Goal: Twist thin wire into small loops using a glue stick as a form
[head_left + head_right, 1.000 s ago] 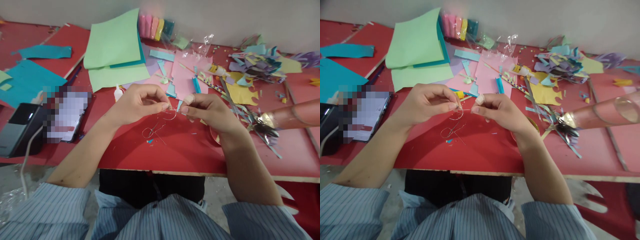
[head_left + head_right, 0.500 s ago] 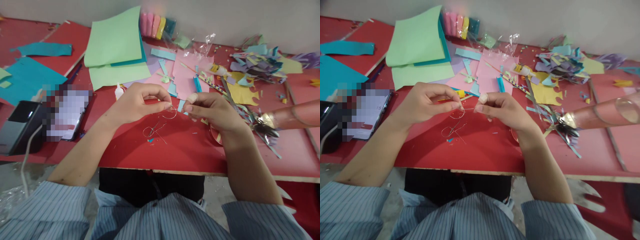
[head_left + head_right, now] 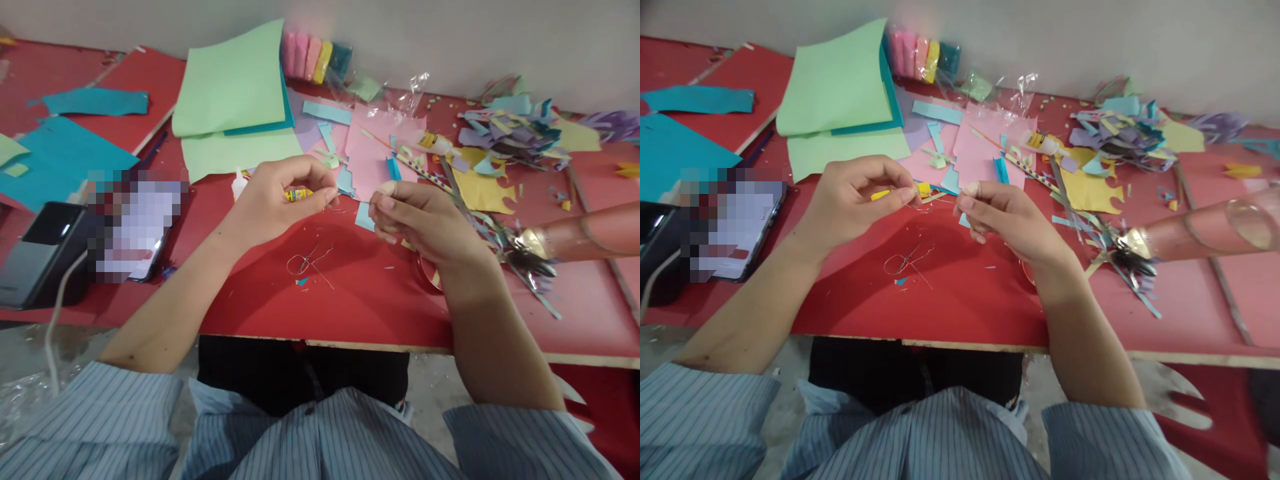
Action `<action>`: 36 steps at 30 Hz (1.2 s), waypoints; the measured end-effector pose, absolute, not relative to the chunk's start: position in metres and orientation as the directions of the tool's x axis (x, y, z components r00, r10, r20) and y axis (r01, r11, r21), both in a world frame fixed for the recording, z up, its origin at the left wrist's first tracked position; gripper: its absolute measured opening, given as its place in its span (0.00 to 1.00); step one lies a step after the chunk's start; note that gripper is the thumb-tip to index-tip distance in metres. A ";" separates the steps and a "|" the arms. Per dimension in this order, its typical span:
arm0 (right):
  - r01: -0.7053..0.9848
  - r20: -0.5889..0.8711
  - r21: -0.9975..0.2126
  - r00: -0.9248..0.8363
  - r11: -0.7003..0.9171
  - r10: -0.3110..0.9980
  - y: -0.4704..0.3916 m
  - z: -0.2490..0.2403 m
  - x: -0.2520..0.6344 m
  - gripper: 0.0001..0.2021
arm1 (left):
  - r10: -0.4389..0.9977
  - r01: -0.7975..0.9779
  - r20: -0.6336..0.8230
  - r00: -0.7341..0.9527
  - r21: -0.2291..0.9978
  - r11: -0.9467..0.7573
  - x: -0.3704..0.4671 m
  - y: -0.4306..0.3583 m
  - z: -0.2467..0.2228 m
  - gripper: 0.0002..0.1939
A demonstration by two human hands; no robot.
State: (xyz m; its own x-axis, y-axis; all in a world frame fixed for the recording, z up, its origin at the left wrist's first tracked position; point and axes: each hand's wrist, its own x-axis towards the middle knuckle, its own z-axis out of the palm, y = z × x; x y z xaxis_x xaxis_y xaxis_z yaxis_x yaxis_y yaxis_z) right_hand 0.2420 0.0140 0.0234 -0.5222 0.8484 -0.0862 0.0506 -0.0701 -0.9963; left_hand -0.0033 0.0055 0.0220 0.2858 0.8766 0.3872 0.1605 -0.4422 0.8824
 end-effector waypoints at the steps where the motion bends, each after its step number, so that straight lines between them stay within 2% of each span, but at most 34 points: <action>1: 0.091 -0.108 -0.993 -0.516 -0.071 0.850 0.014 0.023 0.242 0.14 | 0.884 0.150 0.384 0.267 0.889 -0.432 -0.003 0.006 0.022 0.05; 6: 0.375 -0.228 -0.925 -0.409 -0.065 0.884 0.015 0.024 0.244 0.18 | 0.931 0.157 0.291 0.222 0.931 -0.328 0.001 0.005 0.024 0.06; 11: 0.499 -0.312 -0.866 -0.572 0.020 0.758 0.012 0.031 0.241 0.20 | 0.951 0.090 0.247 0.188 0.960 -0.267 0.003 0.005 0.022 0.06; 14: 0.520 -0.300 -0.849 -0.622 0.095 0.723 0.011 0.031 0.239 0.22 | 0.959 0.068 0.225 0.175 0.968 -0.240 0.003 0.006 0.020 0.06; 20: 0.568 -0.201 -0.802 -0.543 0.181 0.815 0.011 0.024 0.239 0.23 | 0.949 0.069 0.221 0.224 0.968 -0.241 0.004 0.005 0.021 0.06; 26: 0.548 -0.139 -0.780 -0.621 0.301 0.771 0.007 0.020 0.234 0.29 | 0.952 0.126 0.218 0.214 0.960 -0.248 0.004 0.004 0.021 0.08; 31: 0.630 -0.082 -0.713 -0.511 0.308 0.856 0.011 0.012 0.235 0.27 | 0.954 0.135 0.216 0.205 0.960 -0.247 0.003 0.005 0.021 0.07; 33: 0.622 -0.055 -0.732 -0.459 0.277 0.887 0.011 0.011 0.233 0.27 | 0.953 0.136 0.207 0.221 0.961 -0.240 0.003 0.005 0.021 0.06; 36: 0.513 0.004 -0.833 -0.370 0.208 0.929 0.008 0.013 0.227 0.27 | 0.945 0.151 0.172 0.277 0.964 -0.220 0.003 0.005 0.021 0.05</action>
